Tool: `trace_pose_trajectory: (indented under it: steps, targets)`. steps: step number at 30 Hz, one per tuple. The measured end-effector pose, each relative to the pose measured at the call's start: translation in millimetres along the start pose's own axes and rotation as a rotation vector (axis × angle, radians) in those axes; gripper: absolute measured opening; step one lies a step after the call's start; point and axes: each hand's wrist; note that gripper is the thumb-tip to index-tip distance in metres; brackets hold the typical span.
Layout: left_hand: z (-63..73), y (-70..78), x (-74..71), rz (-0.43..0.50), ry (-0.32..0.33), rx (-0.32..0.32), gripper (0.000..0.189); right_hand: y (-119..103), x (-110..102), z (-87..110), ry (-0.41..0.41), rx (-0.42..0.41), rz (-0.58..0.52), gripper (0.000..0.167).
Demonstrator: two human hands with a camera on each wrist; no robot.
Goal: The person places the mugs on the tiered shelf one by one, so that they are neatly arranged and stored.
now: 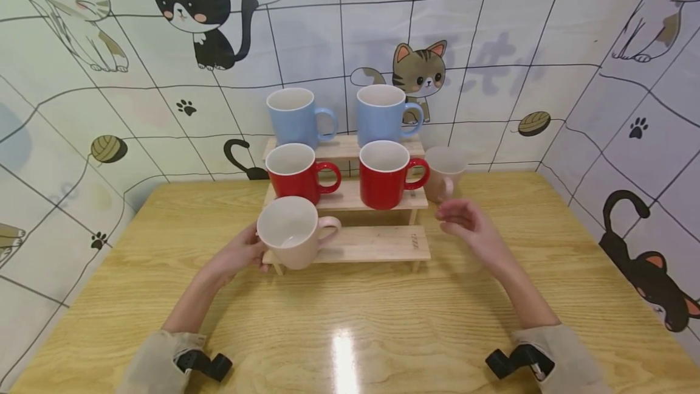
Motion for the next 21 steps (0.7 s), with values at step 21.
trace_pose_trajectory:
  steps: [21]
  targets:
    - [0.3,0.7,1.1,-0.003,0.014,-0.008,0.023,25.3,-8.8,-30.5,0.179,0.258,0.156,0.052]
Point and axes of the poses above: each hand's wrist, its own z-axis away from the middle knuckle, its own x-axis out of the palm, y = z × x, and after that the axes turned 13 degrees about z, right-handed
